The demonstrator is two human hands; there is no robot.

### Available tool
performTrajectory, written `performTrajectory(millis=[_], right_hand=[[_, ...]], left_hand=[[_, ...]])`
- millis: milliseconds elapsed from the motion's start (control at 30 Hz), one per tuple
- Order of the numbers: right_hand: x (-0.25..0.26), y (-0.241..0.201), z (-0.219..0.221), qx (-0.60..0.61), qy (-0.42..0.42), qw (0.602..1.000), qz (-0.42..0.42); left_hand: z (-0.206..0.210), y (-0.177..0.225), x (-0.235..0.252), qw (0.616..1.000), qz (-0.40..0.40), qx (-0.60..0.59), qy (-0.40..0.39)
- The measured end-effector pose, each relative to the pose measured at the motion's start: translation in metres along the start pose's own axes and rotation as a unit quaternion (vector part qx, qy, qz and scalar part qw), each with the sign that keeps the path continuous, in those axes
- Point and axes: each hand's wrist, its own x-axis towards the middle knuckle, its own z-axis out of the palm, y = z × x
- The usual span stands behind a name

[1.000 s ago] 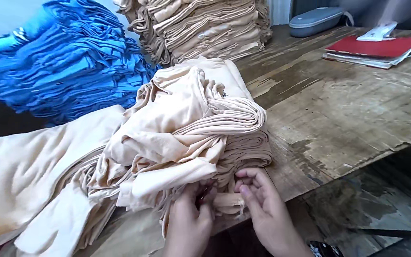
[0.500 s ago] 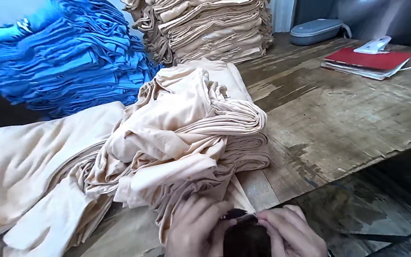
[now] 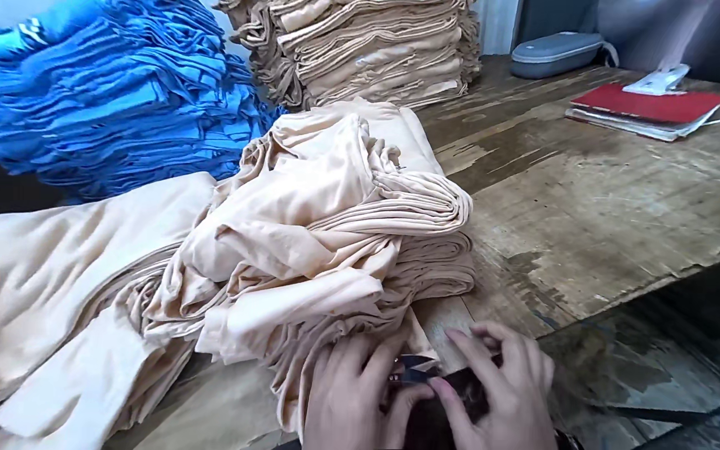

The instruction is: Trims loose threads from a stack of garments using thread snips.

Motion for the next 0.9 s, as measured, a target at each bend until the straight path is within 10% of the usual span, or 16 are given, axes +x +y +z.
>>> performTrajectory(millis=[200,500,900], right_hand=[[-0.001,0.011,0.014,0.101,0.068,0.992,-0.036],[-0.003,0.014,0.017,0.099,0.097,0.990,0.001],[-0.006,0.012,0.021,0.113,0.126,0.986,-0.007]], left_hand=[[-0.018,-0.016,-0.009,0.997,0.033,-0.055,0.033],[-0.041,-0.013,-0.008,0.983,0.008,-0.026,-0.183],[-0.004,0.019,0.023,0.986,0.093,0.124,-0.065]])
